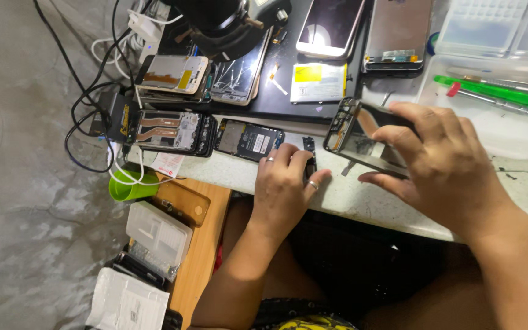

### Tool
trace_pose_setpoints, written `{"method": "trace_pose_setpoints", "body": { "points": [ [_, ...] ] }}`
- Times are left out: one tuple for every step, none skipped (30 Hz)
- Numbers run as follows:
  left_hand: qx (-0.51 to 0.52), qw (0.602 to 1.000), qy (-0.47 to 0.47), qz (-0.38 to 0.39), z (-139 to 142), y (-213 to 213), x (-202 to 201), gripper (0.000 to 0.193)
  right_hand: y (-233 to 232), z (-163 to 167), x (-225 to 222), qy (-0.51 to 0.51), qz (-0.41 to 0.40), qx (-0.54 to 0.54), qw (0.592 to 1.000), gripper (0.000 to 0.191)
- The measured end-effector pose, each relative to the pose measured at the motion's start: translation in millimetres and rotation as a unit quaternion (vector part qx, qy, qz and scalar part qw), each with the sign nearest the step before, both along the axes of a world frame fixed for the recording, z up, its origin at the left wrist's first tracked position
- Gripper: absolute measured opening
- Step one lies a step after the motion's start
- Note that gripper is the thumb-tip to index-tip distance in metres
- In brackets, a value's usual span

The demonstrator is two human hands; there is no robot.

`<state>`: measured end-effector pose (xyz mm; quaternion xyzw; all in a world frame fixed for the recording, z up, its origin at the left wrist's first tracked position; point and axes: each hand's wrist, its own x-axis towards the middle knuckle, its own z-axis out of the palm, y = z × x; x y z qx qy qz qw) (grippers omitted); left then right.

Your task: The person uses a metal spudger to pry and separate the screen assembly from the smartphone chassis. They then lift the screen, disconnect a ribbon cable, and set the screen aside.

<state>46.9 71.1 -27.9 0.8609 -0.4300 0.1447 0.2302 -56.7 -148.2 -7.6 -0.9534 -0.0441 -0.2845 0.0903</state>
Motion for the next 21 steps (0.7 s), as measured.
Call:
{"method": "trace_pose_setpoints", "body": {
  "points": [
    [0.006,1.0,0.005,0.004,0,-1,0,0.027,0,-1,0,0.002,0.0,0.0,1.0,0.067],
    [0.012,1.0,0.011,0.008,0,-1,0,0.022,1,-1,0,0.006,-0.001,0.001,1.0,0.067],
    [0.02,1.0,0.018,0.015,0,0,0,0.017,1,-2,-1,0.01,0.002,0.003,1.0,0.067],
    [0.019,1.0,0.016,0.013,0,2,0,0.015,2,-3,-1,0.013,0.005,0.007,1.0,0.066],
    [0.018,1.0,0.011,0.011,0,4,0,0.015,2,-3,-1,0.014,0.007,0.011,1.0,0.066],
    [0.016,1.0,0.006,0.008,1,5,1,0.014,2,-4,-1,0.014,0.008,0.013,1.0,0.066],
    [0.007,1.0,0.019,0.013,2,6,4,0.014,2,-4,-1,0.013,0.011,0.02,1.0,0.065],
    [-0.001,0.999,0.034,0.017,3,8,7,0.014,2,-5,0,0.014,0.012,0.026,0.999,0.063],
    [-0.01,0.998,0.05,0.021,4,9,9,0.014,2,-5,-1,0.016,0.013,0.032,0.999,0.062],
    [-0.063,0.994,0.089,0.029,5,10,9,0.018,3,-5,-1,0.031,0.012,0.04,0.999,0.062],
    [-0.114,0.985,0.127,0.036,5,10,10,0.022,3,-5,-2,0.046,0.008,0.047,0.998,0.062],
    [-0.164,0.971,0.167,0.042,6,10,10,0.026,4,-5,-2,0.061,0.005,0.055,0.997,0.062],
    [-0.207,0.954,0.213,0.034,6,9,9,0.025,4,-5,-3,0.061,0.004,0.055,0.997,0.062],
    [-0.249,0.933,0.258,0.03,6,9,9,0.024,4,-5,-3,0.061,0.007,0.056,0.996,0.062],
    [-0.29,0.908,0.301,0.031,7,9,7,0.023,6,-6,-3,0.063,0.015,0.059,0.996,0.061],
    [-0.308,0.897,0.318,0.007,7,9,6,0.019,8,-7,-3,0.069,0.015,0.056,0.996,0.062],
    [-0.326,0.885,0.331,-0.022,7,8,6,0.016,10,-7,-2,0.071,0.012,0.053,0.996,0.062],
    [-0.343,0.872,0.345,-0.056,8,6,8,0.013,11,-7,-1,0.072,0.005,0.047,0.996,0.062],
    [-0.327,0.885,0.328,-0.051,8,4,9,0.016,12,-8,0,0.068,0.006,0.05,0.996,0.063],
    [-0.309,0.897,0.314,-0.045,8,2,11,0.019,14,-9,1,0.068,0.007,0.053,0.996,0.065],
    [-0.292,0.907,0.3,-0.036,9,0,11,0.022,15,-9,0,0.07,0.011,0.057,0.996,0.066]
  ]
}}
